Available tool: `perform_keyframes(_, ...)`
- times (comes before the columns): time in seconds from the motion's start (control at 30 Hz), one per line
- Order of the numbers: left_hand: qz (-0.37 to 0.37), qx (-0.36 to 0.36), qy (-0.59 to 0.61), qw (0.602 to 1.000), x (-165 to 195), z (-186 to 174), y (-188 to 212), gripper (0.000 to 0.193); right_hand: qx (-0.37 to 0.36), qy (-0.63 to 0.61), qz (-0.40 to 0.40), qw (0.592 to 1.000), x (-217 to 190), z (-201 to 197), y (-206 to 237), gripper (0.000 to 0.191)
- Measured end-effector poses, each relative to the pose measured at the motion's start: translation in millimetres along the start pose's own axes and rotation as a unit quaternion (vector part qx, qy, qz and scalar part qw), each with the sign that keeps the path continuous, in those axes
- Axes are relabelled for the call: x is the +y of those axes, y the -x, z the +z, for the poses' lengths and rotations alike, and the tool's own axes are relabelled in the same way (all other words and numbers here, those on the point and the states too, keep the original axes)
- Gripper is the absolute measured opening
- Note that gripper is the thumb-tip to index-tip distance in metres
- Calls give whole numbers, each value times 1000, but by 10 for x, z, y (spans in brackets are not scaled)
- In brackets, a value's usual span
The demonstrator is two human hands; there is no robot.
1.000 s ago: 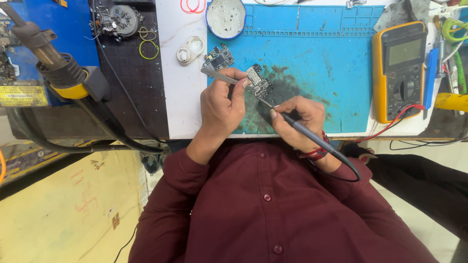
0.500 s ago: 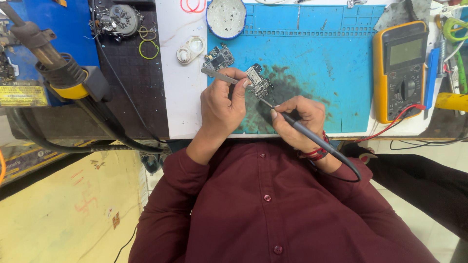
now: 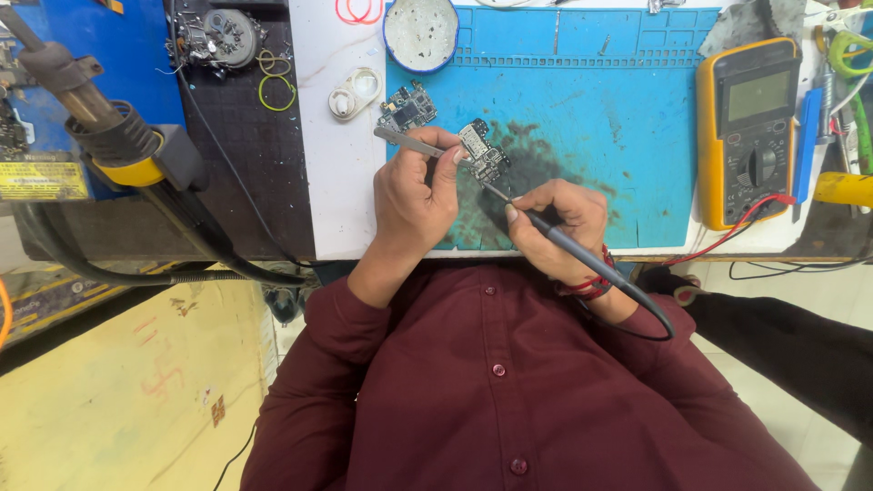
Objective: The person uses a soldering iron and tweezers to apply solder to a small circuit board. They repeatedly heat and reposition components on the board while holding it steady with tweezers.
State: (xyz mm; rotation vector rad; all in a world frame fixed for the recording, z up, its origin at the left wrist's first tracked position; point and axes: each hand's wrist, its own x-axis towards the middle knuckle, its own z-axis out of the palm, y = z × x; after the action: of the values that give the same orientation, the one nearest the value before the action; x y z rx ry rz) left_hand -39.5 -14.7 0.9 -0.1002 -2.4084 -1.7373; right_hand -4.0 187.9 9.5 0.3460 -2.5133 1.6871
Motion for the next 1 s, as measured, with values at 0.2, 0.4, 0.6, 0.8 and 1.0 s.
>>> perform_keyframes(0.2,0,-1,0,1000,-13,-5,8,11,7,-20,9,1000,28,13,20,10)
perform_keyframes(0.4,-2,-2,-1,1000,-11,1,6,11,7,6,13,1000,19,28,15,11)
perform_keyframes(0.6,-3,-4,-5,1000,-2,-5,0,11,3,8,1,1000,25,16,10,10)
perform_keyframes(0.8,2,-3,-8,1000,6,-14,-1,11,20,-20,22,999,35,23,46,9)
perform_keyframes(1.0,4,-3,-12,1000,-1,-15,-17,11,47,43,-18,998,-95,77,-61,19)
